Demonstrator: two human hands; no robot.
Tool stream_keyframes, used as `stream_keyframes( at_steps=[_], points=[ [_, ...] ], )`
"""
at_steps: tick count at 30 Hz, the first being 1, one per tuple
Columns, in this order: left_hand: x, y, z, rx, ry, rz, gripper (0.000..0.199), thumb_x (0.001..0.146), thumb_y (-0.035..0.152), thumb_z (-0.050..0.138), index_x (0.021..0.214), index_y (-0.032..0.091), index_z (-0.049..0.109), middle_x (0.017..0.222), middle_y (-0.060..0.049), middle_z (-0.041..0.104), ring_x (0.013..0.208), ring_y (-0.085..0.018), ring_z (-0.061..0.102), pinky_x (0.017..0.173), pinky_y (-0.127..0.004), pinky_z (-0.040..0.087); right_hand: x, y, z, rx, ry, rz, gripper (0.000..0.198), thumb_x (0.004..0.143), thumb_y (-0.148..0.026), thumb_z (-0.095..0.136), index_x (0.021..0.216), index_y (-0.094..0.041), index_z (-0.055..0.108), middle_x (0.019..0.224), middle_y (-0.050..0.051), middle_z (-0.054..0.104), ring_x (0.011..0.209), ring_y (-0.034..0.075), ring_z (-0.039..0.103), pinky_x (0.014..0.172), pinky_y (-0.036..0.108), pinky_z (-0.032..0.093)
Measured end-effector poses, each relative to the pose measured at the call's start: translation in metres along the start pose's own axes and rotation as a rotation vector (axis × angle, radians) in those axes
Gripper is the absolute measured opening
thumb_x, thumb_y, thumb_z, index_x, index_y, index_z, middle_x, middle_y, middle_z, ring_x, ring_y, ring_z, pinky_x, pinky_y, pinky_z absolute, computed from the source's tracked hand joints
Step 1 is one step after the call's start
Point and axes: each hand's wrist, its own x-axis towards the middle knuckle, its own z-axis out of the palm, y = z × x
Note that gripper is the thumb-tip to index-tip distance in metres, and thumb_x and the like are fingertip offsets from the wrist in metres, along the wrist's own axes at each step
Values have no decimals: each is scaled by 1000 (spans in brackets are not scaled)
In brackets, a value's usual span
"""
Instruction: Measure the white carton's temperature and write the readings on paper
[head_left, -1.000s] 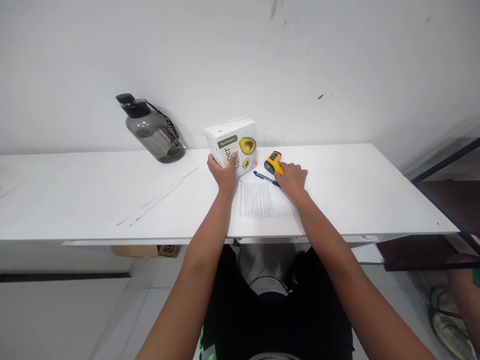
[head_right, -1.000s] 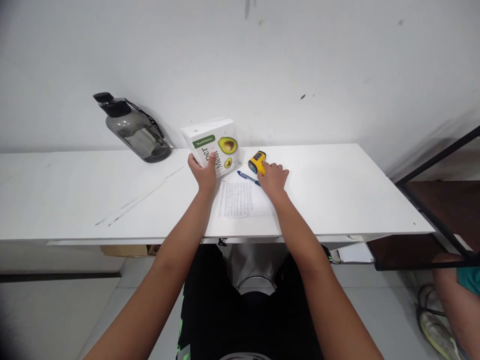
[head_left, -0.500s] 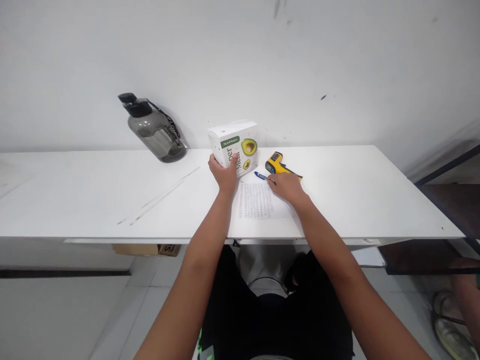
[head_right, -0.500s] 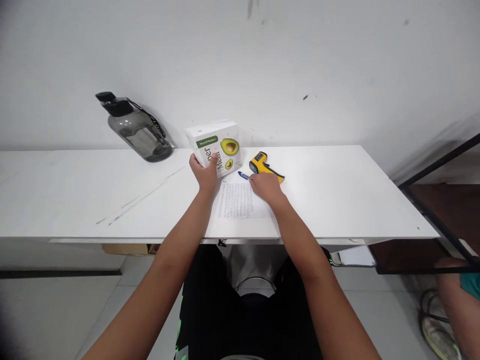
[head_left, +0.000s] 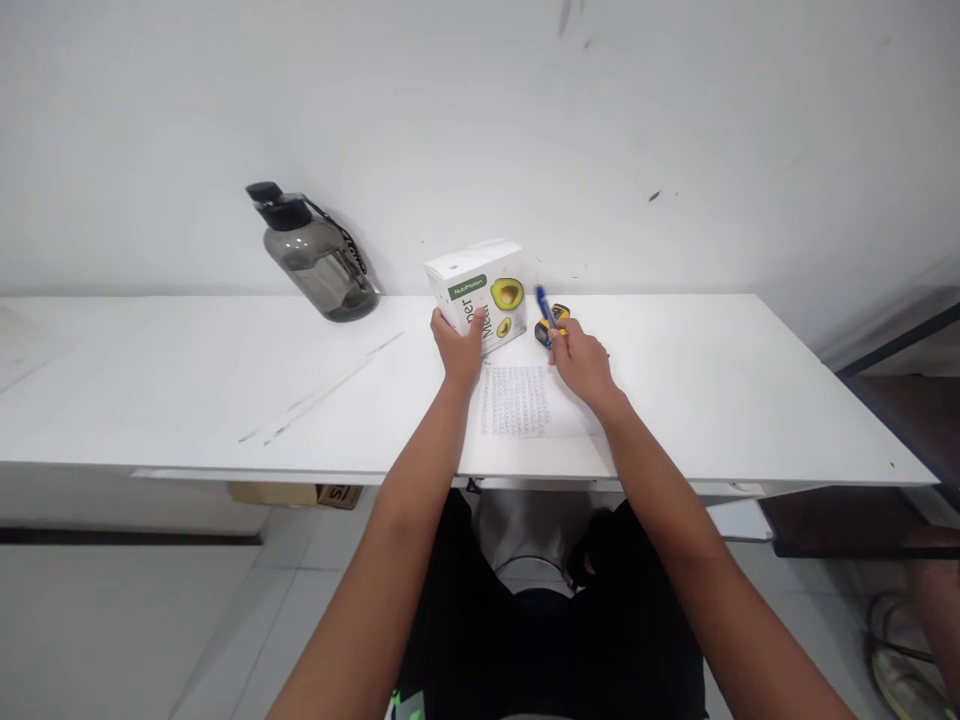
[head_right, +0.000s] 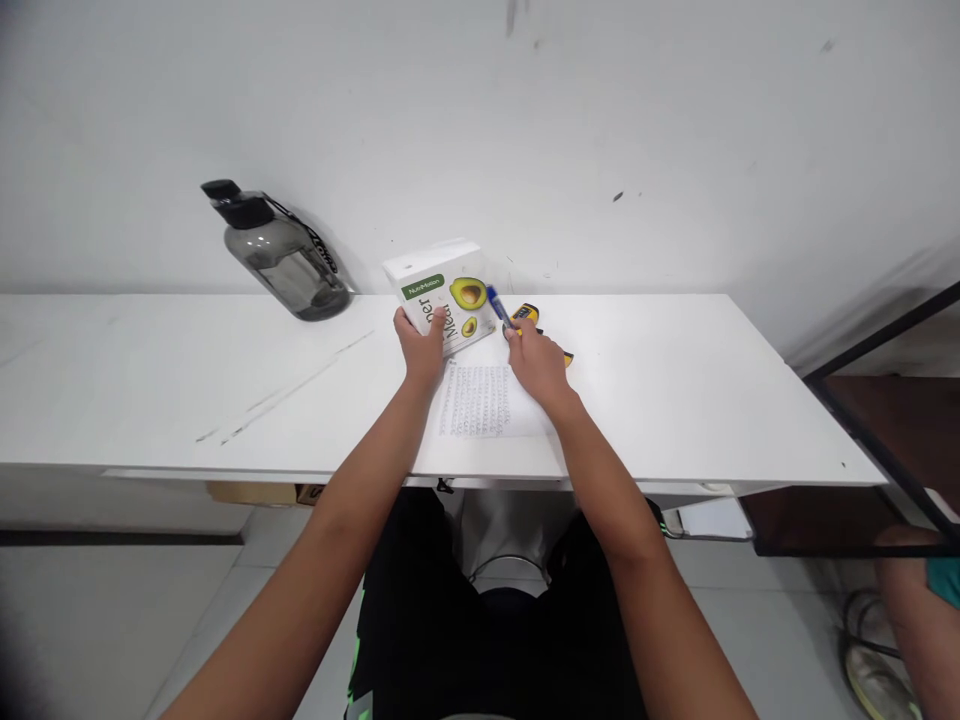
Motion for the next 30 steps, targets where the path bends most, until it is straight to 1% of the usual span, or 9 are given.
stream_keyframes(
  at_steps=[3, 5, 9, 11, 13, 16, 18, 22, 30],
  points=[
    [0, 1, -1, 2, 26, -20, 68, 81, 61, 75, 130, 25, 47, 133, -12, 55, 124, -25, 58, 104, -41, 51, -4, -5, -3, 504, -64, -117, 40, 102, -57, 40, 118, -22, 53, 84, 4, 73, 80, 20, 69, 75, 34, 49],
    [0, 3, 0, 11, 34, -24, 68, 79, 62, 77, 129, 25, 47, 133, -12, 55, 125, -26, 57, 106, -44, 50, -16, -8, -8, 634, -72, -156, 43, 95, -65, 48, 107, -25, 54, 77, 1, 68, 75, 19, 66, 70, 32, 48],
    [0, 6, 1, 48, 55, -42, 71, 74, 61, 81, 126, 26, 48, 132, -12, 53, 130, -30, 53, 111, -50, 45, -55, 0, -17, 442, 90, -119, 44, 86, -68, 62, 78, -25, 54, 65, -2, 57, 62, 16, 54, 63, 31, 44],
    [0, 8, 2, 59, 60, -48, 72, 72, 61, 83, 126, 26, 48, 131, -12, 52, 131, -32, 51, 112, -52, 44, -73, 12, -16, 403, 12, -56, 43, 87, -69, 59, 85, -25, 58, 59, -4, 53, 57, 16, 51, 60, 31, 42],
    [0, 10, 2, 67, 49, -53, 72, 71, 61, 83, 125, 26, 49, 130, -12, 52, 131, -33, 50, 112, -54, 43, -81, 25, -10, 516, -126, -12, 49, 88, -72, 54, 101, -25, 61, 60, -4, 57, 51, 15, 48, 56, 30, 41],
    [0, 11, 2, 77, 27, -60, 72, 72, 62, 82, 124, 26, 49, 129, -12, 51, 130, -33, 51, 111, -56, 43, -81, 36, -2, 591, -225, 54, 62, 90, -78, 43, 99, -22, 67, 78, 3, 70, 52, 13, 49, 55, 31, 40],
    [0, 11, 2, 81, 26, -58, 72, 72, 62, 81, 124, 26, 48, 129, -12, 51, 130, -34, 51, 111, -56, 43, -78, 37, 1, 535, -224, 104, 65, 90, -79, 43, 88, -21, 72, 74, 4, 69, 55, 14, 50, 58, 31, 41],
    [0, 11, 3, 84, 28, -49, 74, 72, 62, 82, 126, 27, 47, 130, -12, 50, 133, -35, 48, 113, -57, 41, -77, 28, -4, 382, -190, 156, 53, 88, -67, 55, 72, -20, 75, 58, 2, 59, 64, 18, 56, 69, 33, 46],
    [1, 11, 3, 85, 3, -53, 72, 72, 61, 82, 125, 27, 48, 127, -11, 50, 131, -33, 48, 112, -55, 41, -77, 22, -7, 300, -207, 115, 40, 85, -53, 56, 67, -21, 73, 56, 1, 58, 68, 20, 58, 73, 34, 48]
  ],
)
